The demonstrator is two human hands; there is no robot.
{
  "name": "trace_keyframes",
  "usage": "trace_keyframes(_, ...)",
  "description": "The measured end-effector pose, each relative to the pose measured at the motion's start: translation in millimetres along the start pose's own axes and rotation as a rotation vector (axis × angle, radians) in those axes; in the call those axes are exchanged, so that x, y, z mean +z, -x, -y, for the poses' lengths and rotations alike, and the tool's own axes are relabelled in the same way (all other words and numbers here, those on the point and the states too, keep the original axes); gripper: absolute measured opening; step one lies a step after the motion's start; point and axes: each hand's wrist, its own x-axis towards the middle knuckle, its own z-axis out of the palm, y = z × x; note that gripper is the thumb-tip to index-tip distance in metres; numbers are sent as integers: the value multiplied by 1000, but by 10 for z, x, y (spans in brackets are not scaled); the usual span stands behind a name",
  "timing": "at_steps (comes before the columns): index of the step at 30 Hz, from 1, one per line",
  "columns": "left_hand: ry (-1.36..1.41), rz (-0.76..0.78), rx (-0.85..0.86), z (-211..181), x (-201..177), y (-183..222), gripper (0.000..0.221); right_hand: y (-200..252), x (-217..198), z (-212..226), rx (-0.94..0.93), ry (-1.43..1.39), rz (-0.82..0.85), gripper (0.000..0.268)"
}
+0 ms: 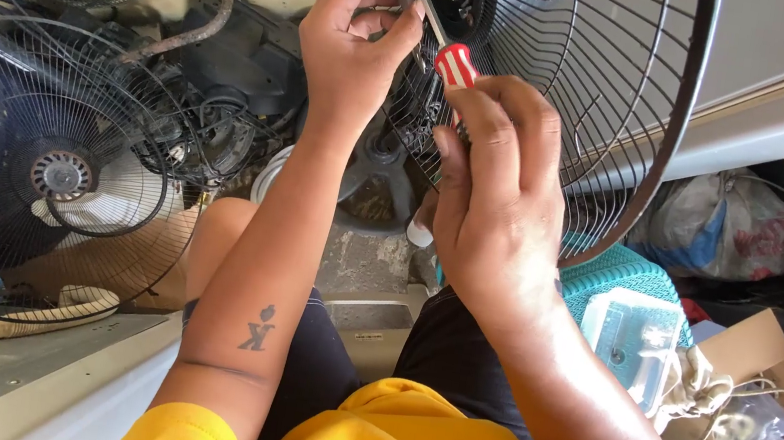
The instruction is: The person unscrews a bracket from a fan motor and cleans it thoroughly using a cloth and a brush.
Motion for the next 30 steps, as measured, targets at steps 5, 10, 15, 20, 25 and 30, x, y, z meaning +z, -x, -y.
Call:
trace_keyframes(5, -1, -2, -4, -12, -5, -6, 45, 17, 1, -19, -17, 155, -56, 28)
trace_keyframes(10, 10, 1, -11, -30, 4, -6, 45, 3, 13, -37, 4, 175, -72, 27)
trace_keyframes(15, 15, -3, -31, -75, 11, -8, 46, 38, 82, -93, 33, 221, -75, 23)
trace_keyframes(20, 16, 5, -15, -41, 11, -11, 46, 53, 150, -107, 18, 212, -140, 18)
trace_keyframes(25, 11, 7, 2, -39, -2, -8, 44, 95, 221, -191, -12, 187, -234, 18)
trace_keyframes(30, -17, 27, 18, -85, 1, -8, 45, 94, 223, -218, -14, 206, -252, 17)
